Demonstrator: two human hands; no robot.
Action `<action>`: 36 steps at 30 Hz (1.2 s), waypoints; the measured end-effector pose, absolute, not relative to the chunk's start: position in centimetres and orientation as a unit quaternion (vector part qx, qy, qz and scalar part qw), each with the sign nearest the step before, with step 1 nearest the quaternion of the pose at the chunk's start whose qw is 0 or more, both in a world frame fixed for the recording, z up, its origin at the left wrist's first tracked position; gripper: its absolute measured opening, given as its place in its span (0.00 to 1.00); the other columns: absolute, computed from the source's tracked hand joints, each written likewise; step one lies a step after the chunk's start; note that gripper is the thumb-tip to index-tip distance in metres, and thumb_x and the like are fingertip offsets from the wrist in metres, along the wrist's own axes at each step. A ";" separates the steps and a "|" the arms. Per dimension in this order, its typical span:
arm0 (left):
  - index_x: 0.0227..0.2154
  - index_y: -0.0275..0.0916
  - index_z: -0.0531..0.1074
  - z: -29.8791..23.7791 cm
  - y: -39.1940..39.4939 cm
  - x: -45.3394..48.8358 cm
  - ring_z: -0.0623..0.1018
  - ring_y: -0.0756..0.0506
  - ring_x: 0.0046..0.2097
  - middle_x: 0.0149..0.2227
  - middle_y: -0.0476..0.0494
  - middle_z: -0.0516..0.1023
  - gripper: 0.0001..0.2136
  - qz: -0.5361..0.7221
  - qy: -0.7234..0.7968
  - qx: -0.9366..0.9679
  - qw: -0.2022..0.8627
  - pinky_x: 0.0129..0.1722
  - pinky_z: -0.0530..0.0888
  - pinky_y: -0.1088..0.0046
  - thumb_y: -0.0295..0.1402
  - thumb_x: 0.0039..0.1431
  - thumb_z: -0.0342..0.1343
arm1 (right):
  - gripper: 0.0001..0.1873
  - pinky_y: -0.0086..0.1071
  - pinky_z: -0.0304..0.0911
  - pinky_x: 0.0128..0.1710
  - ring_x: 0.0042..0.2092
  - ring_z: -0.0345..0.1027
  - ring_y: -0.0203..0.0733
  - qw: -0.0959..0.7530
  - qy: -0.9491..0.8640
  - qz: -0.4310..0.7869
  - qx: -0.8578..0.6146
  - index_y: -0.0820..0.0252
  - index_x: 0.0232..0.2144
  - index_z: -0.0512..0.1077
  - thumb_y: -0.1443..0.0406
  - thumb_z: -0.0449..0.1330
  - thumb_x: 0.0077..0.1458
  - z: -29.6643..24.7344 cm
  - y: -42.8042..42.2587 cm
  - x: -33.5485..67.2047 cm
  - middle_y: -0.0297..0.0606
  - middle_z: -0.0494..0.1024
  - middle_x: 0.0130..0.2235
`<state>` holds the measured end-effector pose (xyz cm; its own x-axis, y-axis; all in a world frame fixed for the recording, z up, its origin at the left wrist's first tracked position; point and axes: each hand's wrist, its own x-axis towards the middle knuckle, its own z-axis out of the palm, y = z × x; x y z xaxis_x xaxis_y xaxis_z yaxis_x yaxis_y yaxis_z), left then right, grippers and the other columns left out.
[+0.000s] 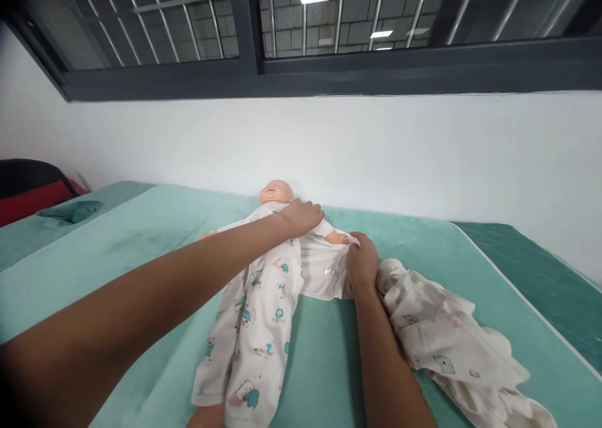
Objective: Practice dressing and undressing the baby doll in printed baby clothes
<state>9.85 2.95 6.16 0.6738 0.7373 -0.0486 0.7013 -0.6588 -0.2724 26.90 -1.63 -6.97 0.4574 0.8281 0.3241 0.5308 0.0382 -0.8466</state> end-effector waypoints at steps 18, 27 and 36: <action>0.55 0.42 0.65 3.1 -2.3 0.6 0.69 0.42 0.59 0.59 0.42 0.70 0.21 -0.296 -0.542 -0.777 -0.121 0.58 0.65 0.65 0.46 0.65 0.42 | 0.19 0.53 0.54 0.58 0.55 0.64 0.53 0.600 -0.534 0.125 -0.582 0.59 0.46 0.72 0.58 0.55 0.55 -5.9 -2.9 24.5 0.48 0.74 0.50; 0.59 0.47 0.61 -3.7 -4.1 -5.7 0.59 0.42 0.65 0.62 0.43 0.60 0.24 -0.462 -0.572 -0.604 -0.306 0.65 0.55 0.63 0.46 0.61 0.51 | 0.24 0.48 0.45 0.65 0.64 0.52 0.46 0.460 -0.726 0.236 -0.452 0.50 0.59 0.61 0.53 0.48 0.63 -4.9 -4.4 16.3 0.40 0.63 0.62; 0.43 0.42 0.66 -4.2 -2.7 -4.4 0.67 0.42 0.53 0.49 0.42 0.68 0.12 -0.477 -0.553 -0.672 -0.119 0.55 0.64 0.62 0.38 0.58 0.55 | 0.15 0.44 0.53 0.57 0.52 0.60 0.46 0.517 -0.669 0.200 -0.495 0.54 0.41 0.68 0.53 0.58 0.55 -3.3 -1.5 14.0 0.38 0.68 0.46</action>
